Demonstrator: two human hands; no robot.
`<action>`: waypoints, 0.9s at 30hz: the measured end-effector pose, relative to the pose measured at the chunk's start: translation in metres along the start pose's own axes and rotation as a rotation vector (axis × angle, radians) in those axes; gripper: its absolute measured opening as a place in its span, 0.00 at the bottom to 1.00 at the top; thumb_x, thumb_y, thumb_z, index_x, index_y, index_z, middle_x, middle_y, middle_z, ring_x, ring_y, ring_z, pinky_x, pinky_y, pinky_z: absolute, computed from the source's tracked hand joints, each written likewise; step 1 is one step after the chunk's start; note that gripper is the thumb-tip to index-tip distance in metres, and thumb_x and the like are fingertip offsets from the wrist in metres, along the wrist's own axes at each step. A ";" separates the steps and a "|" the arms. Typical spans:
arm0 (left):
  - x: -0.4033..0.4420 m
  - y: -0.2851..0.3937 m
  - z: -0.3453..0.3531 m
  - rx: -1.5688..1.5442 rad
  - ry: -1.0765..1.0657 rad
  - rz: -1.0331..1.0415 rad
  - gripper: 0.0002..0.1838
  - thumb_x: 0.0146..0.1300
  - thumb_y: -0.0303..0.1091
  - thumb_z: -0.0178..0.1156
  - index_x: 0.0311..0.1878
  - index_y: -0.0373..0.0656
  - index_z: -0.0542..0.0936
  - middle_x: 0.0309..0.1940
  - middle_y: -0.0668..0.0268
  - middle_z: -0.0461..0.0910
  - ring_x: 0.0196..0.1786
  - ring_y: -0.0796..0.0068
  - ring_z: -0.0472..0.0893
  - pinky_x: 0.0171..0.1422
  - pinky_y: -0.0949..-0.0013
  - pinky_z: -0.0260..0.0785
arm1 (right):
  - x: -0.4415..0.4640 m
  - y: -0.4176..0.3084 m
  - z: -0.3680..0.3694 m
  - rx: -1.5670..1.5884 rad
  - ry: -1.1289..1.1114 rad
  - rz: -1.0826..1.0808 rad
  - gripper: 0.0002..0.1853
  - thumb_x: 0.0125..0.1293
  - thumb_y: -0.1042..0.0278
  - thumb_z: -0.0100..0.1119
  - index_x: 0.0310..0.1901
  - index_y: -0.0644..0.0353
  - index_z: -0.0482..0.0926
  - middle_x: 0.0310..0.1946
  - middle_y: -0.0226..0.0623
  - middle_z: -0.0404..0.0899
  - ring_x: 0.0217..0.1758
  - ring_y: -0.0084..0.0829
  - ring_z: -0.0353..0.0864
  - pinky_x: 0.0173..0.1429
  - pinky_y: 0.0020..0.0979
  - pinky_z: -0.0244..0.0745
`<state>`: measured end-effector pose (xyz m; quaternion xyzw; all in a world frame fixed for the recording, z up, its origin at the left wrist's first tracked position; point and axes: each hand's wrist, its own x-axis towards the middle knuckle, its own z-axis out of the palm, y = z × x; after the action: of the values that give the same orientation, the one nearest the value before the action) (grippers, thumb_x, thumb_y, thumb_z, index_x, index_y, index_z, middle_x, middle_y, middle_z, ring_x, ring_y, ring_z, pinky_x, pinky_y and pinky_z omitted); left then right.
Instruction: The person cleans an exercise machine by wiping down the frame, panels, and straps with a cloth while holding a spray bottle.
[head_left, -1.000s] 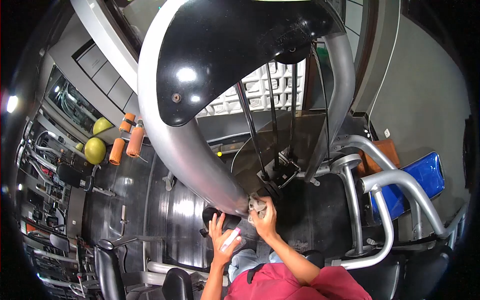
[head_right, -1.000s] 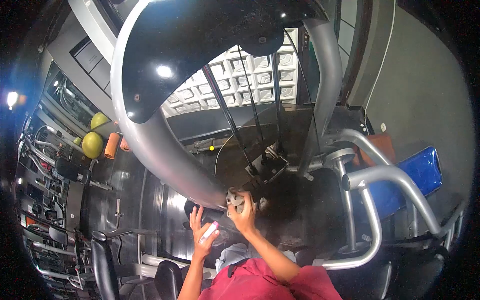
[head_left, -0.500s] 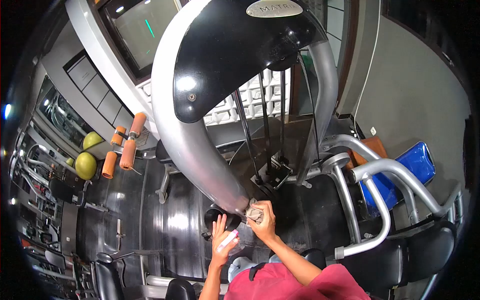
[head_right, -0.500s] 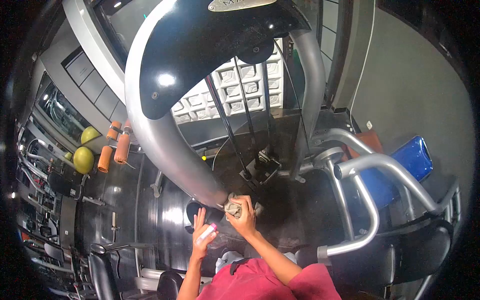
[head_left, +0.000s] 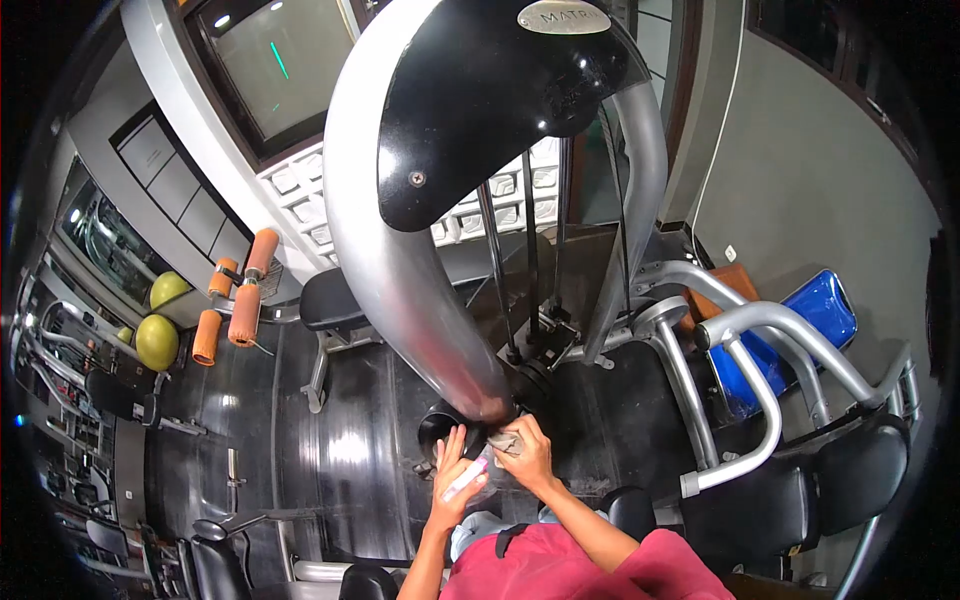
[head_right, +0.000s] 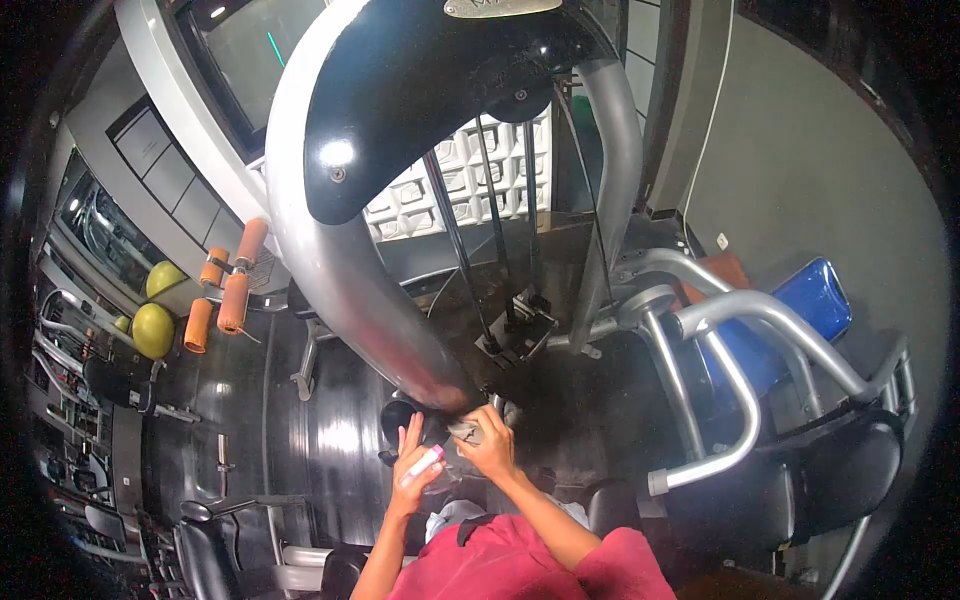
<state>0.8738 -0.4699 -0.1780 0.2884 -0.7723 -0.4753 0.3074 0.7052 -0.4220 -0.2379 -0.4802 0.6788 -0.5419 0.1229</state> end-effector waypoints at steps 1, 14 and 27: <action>0.000 0.001 -0.001 -0.009 -0.009 -0.012 0.15 0.63 0.44 0.63 0.34 0.39 0.82 0.77 0.44 0.55 0.82 0.49 0.50 0.83 0.48 0.25 | 0.005 -0.010 -0.004 0.033 0.045 -0.056 0.21 0.43 0.71 0.77 0.41 0.59 0.80 0.39 0.40 0.78 0.41 0.45 0.82 0.42 0.41 0.78; -0.001 -0.001 -0.002 -0.026 -0.013 -0.026 0.16 0.62 0.45 0.62 0.35 0.39 0.82 0.77 0.45 0.56 0.82 0.51 0.51 0.83 0.49 0.24 | -0.007 0.029 0.004 -0.105 0.010 -0.163 0.21 0.40 0.73 0.74 0.40 0.56 0.80 0.39 0.39 0.79 0.41 0.45 0.83 0.44 0.41 0.80; -0.003 -0.004 0.009 0.049 0.118 -0.013 0.16 0.57 0.44 0.62 0.33 0.39 0.83 0.75 0.46 0.62 0.80 0.50 0.56 0.83 0.48 0.26 | 0.054 -0.069 -0.040 0.059 0.067 -0.427 0.24 0.43 0.71 0.76 0.47 0.50 0.84 0.41 0.33 0.80 0.41 0.37 0.84 0.43 0.37 0.80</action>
<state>0.8693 -0.4639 -0.1853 0.3285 -0.7623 -0.4405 0.3421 0.6864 -0.4365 -0.1450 -0.5908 0.5494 -0.5909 -0.0033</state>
